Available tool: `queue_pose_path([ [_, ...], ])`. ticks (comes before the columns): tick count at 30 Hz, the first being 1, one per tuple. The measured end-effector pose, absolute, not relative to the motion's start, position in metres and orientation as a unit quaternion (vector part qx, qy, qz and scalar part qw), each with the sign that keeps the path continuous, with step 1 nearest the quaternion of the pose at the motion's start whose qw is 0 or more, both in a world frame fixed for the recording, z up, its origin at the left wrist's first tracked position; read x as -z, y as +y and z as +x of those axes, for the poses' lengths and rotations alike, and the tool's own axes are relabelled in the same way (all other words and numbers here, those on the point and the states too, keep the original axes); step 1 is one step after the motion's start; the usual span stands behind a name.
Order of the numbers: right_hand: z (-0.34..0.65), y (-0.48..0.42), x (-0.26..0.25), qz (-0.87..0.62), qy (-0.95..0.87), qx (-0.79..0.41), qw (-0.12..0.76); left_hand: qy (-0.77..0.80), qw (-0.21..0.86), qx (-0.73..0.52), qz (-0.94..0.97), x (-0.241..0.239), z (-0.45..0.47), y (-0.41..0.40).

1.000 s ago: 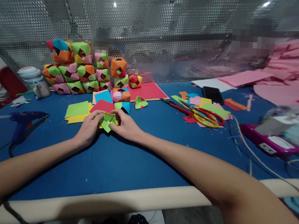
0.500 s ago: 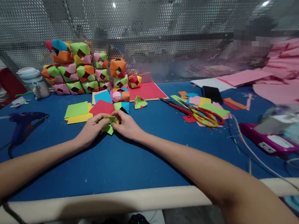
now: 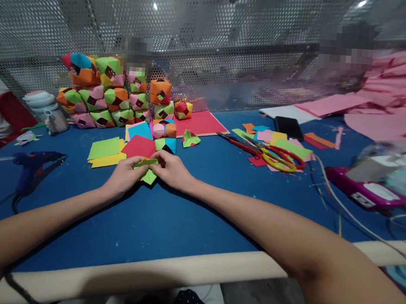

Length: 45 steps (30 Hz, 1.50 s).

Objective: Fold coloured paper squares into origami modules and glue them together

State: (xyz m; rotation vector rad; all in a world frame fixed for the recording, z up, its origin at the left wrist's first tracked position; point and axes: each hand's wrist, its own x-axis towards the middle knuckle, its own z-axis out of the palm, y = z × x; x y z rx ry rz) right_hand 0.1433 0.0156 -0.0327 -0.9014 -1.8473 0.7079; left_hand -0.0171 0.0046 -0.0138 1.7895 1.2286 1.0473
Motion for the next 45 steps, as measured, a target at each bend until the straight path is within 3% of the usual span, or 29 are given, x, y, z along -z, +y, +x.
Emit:
queue_pose_path([
  [9,0.144,0.014,0.031,-0.385,-0.747,-0.245,0.484,0.457,0.429,-0.411,0.662,0.012,-0.014,0.002],
  [32,0.141,0.008,0.031,-0.359,-0.761,-0.303,0.447,0.49,0.462,-0.466,0.573,0.019,-0.016,0.004],
  [37,0.143,0.007,0.024,-0.384,-0.692,-0.38,0.479,0.489,0.434,-0.491,0.576,0.006,-0.018,0.007],
  [45,0.145,0.012,0.031,-0.372,-0.739,-0.335,0.451,0.437,0.447,-0.505,0.596,-0.029,-0.008,-0.023],
])
